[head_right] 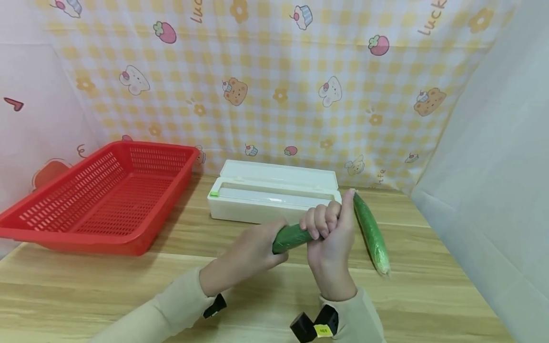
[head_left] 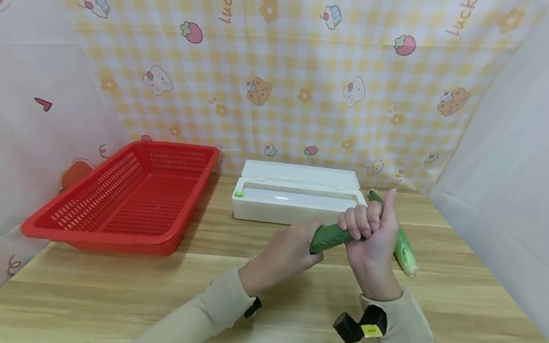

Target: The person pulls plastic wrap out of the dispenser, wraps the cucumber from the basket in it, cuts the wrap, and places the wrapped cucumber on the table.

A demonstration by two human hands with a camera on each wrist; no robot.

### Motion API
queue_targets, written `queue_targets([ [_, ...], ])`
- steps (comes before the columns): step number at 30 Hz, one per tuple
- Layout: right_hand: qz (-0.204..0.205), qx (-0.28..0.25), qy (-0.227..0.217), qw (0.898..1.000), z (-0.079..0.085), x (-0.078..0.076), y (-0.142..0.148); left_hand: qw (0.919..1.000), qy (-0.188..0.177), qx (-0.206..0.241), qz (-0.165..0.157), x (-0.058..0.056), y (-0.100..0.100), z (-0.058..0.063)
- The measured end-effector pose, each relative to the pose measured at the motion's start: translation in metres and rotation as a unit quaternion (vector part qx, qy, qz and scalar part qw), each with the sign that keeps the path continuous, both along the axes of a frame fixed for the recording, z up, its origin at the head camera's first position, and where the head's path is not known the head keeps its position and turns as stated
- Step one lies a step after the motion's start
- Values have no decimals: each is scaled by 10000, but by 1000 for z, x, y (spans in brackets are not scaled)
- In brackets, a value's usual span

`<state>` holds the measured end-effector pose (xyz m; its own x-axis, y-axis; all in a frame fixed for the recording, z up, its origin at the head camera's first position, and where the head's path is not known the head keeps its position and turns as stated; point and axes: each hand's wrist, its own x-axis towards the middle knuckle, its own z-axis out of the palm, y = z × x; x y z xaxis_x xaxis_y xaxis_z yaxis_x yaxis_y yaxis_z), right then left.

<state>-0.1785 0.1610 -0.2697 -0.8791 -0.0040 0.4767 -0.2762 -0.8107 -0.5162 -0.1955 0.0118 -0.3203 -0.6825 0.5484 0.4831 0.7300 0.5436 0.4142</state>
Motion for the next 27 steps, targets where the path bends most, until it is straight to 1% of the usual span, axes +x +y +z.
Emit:
queue_targets([
  [2,264,-199,299,9990,1,-1,3,9999,147,67,-37,0,0,0],
  [3,465,-339,449,9973,1,-2,5,9998,166,111,-47,0,0,0],
  [5,681,-563,643,9940,2,-4,10,9997,154,191,-40,0,-1,-1],
  [9,785,-939,757,9896,5,-6,21,9996,203,188,8,-4,-6,-3],
  [11,786,-1104,771,9878,6,-7,27,9994,302,157,73,-7,-9,-4],
  [15,888,-1474,899,9810,9,-10,39,9993,326,93,162,-16,-17,-6],
  [17,952,-1642,918,9775,10,-10,44,9995,279,41,121,-20,-21,-5],
  [19,1005,-1743,895,9755,12,-10,47,9998,207,-6,6,-24,-24,-3],
  [21,1037,-1748,882,9752,13,-9,49,9997,5,-15,-231,-26,-27,0],
  [23,1053,-1705,899,9756,14,-8,48,9983,-310,-18,-488,-29,-30,2],
  [25,1054,-1584,998,9766,16,-6,47,9944,-739,-20,-758,-32,-34,4],
  [27,1063,-1422,1153,9773,17,-4,44,9870,-1267,-26,-985,-35,-38,4],
])
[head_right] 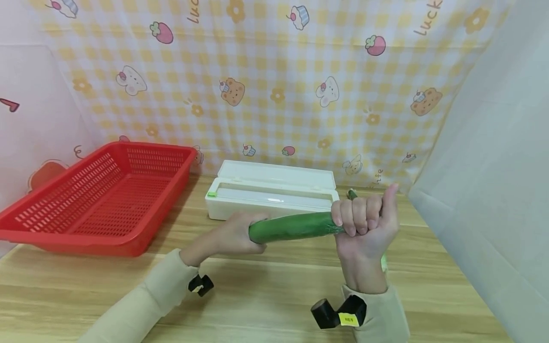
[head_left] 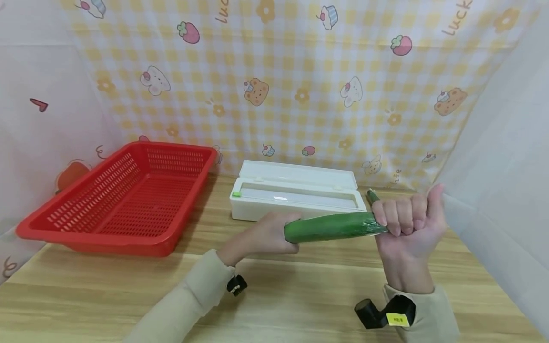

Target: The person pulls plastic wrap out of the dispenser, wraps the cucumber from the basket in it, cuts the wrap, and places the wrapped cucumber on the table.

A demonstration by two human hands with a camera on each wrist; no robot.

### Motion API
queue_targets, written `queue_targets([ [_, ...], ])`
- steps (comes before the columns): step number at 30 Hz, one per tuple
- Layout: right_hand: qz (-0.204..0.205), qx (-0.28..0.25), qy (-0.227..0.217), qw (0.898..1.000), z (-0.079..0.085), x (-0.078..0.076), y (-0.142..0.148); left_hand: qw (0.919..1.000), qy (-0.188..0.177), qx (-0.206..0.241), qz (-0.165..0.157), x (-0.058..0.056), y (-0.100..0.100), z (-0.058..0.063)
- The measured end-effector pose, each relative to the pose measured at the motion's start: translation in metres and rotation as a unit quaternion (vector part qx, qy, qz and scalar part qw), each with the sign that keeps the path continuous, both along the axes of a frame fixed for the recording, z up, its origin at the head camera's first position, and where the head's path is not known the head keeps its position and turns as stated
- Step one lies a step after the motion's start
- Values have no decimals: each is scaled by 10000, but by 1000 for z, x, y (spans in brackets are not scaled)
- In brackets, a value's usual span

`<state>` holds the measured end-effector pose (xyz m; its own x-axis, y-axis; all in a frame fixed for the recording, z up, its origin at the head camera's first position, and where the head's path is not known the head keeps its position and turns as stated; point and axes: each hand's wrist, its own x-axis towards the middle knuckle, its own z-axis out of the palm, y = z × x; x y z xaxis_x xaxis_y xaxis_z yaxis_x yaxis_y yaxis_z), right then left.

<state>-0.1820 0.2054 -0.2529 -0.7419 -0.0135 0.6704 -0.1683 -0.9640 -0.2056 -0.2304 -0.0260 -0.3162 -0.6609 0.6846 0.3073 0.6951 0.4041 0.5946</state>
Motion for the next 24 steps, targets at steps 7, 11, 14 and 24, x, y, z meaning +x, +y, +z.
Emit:
queue_targets([
  [7,320,321,1007,9939,3,2,-7,9544,-2856,269,-831,-6,-9,-4],
  [11,465,334,1190,9912,3,2,-5,9316,-3497,363,-924,-4,-9,-3],
  [14,220,130,263,9993,2,1,0,9666,-2524,242,-378,0,-7,2],
  [24,77,-596,-3026,9512,-5,-5,7,9440,3074,-351,1151,13,4,8],
])
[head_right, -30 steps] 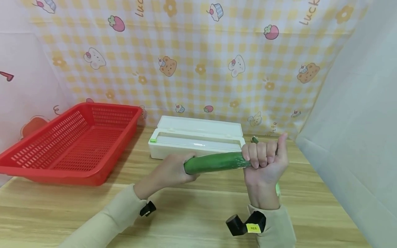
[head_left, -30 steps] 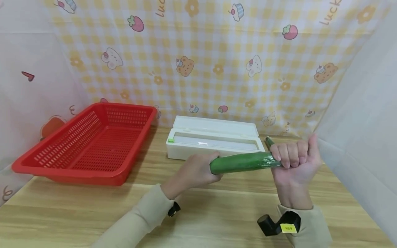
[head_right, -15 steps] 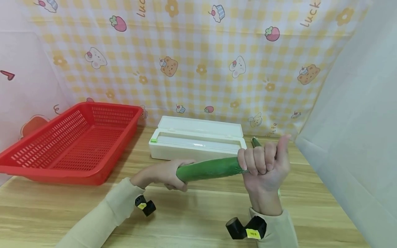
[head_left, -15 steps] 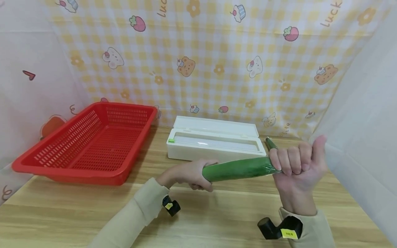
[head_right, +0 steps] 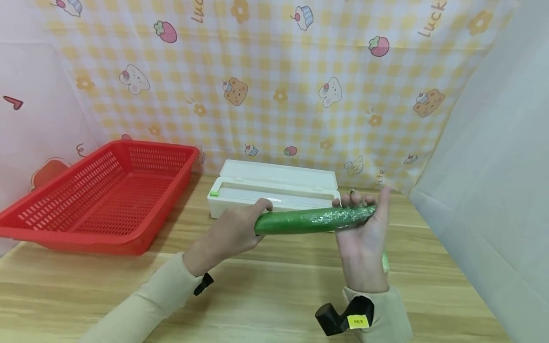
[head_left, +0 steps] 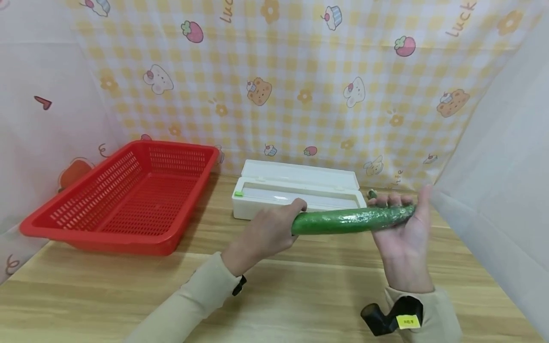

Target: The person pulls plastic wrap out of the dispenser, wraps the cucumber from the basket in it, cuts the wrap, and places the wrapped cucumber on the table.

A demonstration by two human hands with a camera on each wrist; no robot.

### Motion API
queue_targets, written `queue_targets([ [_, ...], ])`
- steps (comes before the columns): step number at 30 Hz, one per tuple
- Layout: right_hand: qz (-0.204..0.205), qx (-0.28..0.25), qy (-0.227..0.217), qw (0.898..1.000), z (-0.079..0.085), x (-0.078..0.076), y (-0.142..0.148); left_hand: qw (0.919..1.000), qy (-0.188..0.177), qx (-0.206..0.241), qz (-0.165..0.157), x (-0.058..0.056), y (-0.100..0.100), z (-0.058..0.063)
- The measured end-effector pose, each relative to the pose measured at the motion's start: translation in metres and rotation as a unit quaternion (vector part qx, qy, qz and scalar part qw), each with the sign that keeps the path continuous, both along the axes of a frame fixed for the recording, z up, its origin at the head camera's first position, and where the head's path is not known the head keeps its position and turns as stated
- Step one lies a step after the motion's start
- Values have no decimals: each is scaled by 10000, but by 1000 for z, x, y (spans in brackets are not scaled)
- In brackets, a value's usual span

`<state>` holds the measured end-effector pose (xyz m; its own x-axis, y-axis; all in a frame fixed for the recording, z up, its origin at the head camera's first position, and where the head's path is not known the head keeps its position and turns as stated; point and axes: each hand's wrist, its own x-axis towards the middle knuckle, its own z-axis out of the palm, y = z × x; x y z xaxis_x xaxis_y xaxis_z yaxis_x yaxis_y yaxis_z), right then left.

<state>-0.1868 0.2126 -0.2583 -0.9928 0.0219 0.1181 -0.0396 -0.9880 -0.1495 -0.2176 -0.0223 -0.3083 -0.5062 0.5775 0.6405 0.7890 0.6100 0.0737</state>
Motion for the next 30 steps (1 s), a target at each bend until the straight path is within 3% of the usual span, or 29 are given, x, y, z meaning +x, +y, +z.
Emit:
queue_targets([
  [2,-16,5,51,10000,0,1,1,9996,271,6,-70,-1,-1,-2],
  [5,-14,66,488,9988,2,3,1,9995,152,41,-273,-3,-3,-3],
  [8,-46,165,1157,9931,5,5,-1,9973,-447,260,-523,-5,-5,-4],
  [11,-112,363,1950,9801,7,9,-4,9853,-1400,595,-782,-7,-7,-5],
  [15,-182,717,2940,9529,10,12,-8,9525,-2683,862,-1154,-9,-7,-5],
  [18,-120,887,3613,9281,14,15,-10,9182,-3615,931,-1325,-11,-6,-5],
  [20,-28,960,4149,9048,16,16,-12,8934,-4164,941,-1402,-11,-6,-6],
  [22,55,1019,4749,8741,18,17,-14,8733,-4554,913,-1472,-11,-6,-6],
  [24,108,1070,5161,8498,20,18,-15,8630,-4733,845,-1551,-10,-6,-7],
  [25,98,1107,5233,8449,20,19,-15,8608,-4775,813,-1560,-10,-5,-6],
  [26,25,1146,5136,8504,21,19,-15,8597,-4798,787,-1566,-10,-5,-6],
  [27,-61,1194,4950,8606,21,19,-13,8638,-4742,743,-1531,-9,-5,-6],
  [29,-411,1277,4165,8992,20,21,-10,8787,-4517,696,-1377,-9,-5,-4],
  [30,-657,1318,3657,9190,20,20,-8,8914,-4291,704,-1277,-8,-6,-3],
])
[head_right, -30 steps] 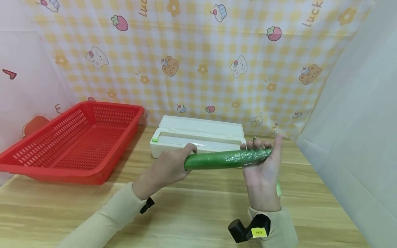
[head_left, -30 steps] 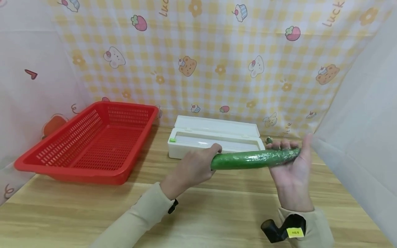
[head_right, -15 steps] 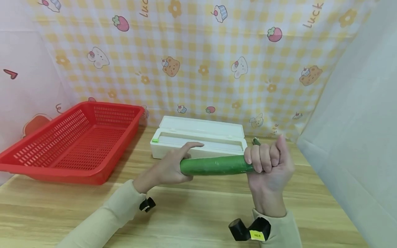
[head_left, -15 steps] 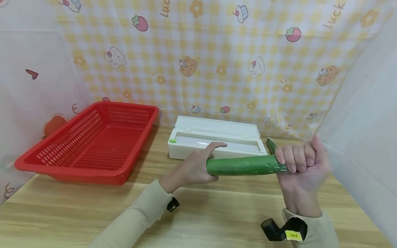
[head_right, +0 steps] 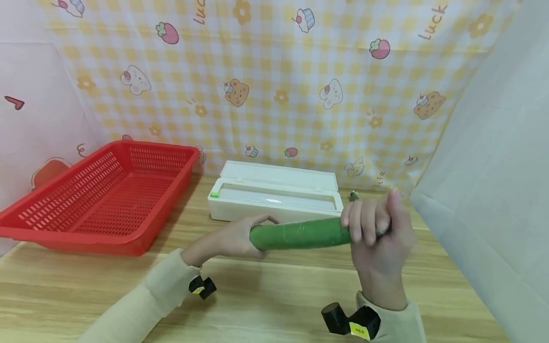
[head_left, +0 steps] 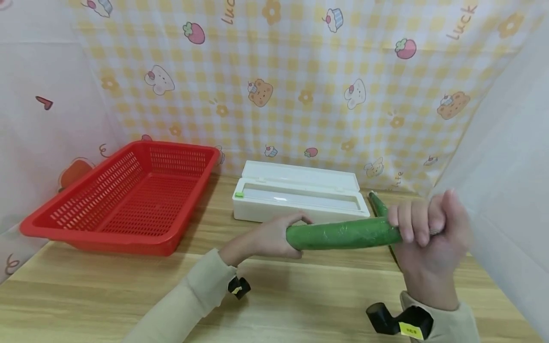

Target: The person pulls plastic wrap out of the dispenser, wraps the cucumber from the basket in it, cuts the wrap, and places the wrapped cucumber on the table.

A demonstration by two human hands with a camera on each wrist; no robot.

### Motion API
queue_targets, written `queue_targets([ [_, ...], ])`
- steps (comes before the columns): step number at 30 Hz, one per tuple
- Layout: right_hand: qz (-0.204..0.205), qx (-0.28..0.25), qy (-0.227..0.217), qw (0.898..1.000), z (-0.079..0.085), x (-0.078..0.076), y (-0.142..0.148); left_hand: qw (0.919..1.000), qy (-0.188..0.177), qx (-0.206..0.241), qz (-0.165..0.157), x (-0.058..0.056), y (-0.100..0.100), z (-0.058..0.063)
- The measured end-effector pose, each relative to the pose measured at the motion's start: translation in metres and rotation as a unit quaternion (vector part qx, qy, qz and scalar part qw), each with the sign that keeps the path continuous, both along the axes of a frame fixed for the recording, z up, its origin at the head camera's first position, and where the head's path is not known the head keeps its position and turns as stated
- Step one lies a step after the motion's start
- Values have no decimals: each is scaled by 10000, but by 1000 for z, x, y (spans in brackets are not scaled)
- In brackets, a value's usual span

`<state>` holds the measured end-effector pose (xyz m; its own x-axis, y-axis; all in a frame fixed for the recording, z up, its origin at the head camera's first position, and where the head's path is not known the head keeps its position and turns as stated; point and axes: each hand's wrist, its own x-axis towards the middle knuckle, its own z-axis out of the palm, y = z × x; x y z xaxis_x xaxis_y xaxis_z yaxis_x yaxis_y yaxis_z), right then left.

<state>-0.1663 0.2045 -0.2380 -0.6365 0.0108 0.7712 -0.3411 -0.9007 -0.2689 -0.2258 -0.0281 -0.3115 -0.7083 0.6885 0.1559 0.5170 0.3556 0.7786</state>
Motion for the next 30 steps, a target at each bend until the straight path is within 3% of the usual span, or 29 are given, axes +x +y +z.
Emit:
queue_targets([
  [2,-546,-260,-1114,9919,0,0,4,9957,863,-119,305,1,0,2],
  [3,-782,-368,-1581,9836,0,-1,5,9887,1399,-206,496,2,-1,3],
  [6,-1072,-706,-2540,9586,-1,-3,9,9511,2880,-485,1002,3,-3,4],
  [8,-898,-893,-2736,9535,-3,-4,12,9290,3463,-647,1130,3,-4,3],
  [9,-820,-964,-2708,9543,-4,-4,13,9240,3599,-668,1107,2,-4,3],
  [11,-698,-1029,-2509,9600,-4,-5,13,9227,3649,-679,1039,1,-4,1],
  [13,-719,-978,-2146,9691,-5,-5,11,9276,3552,-650,961,-1,-5,-1],
  [15,-880,-835,-1732,9774,-5,-5,8,9396,3260,-588,860,-3,-6,-4],
  [19,-768,-675,-948,9902,-5,-4,3,9685,2375,-470,573,-8,-7,-8],
  [23,-252,-598,-295,9975,-6,-4,4,9892,1387,-285,377,-10,-7,-10],
  [26,-36,-477,92,9988,-5,-3,5,9974,589,-114,390,-12,-7,-10],
  [30,-89,-385,392,9985,-3,-2,4,9979,-440,-33,467,-14,-8,-8],
])
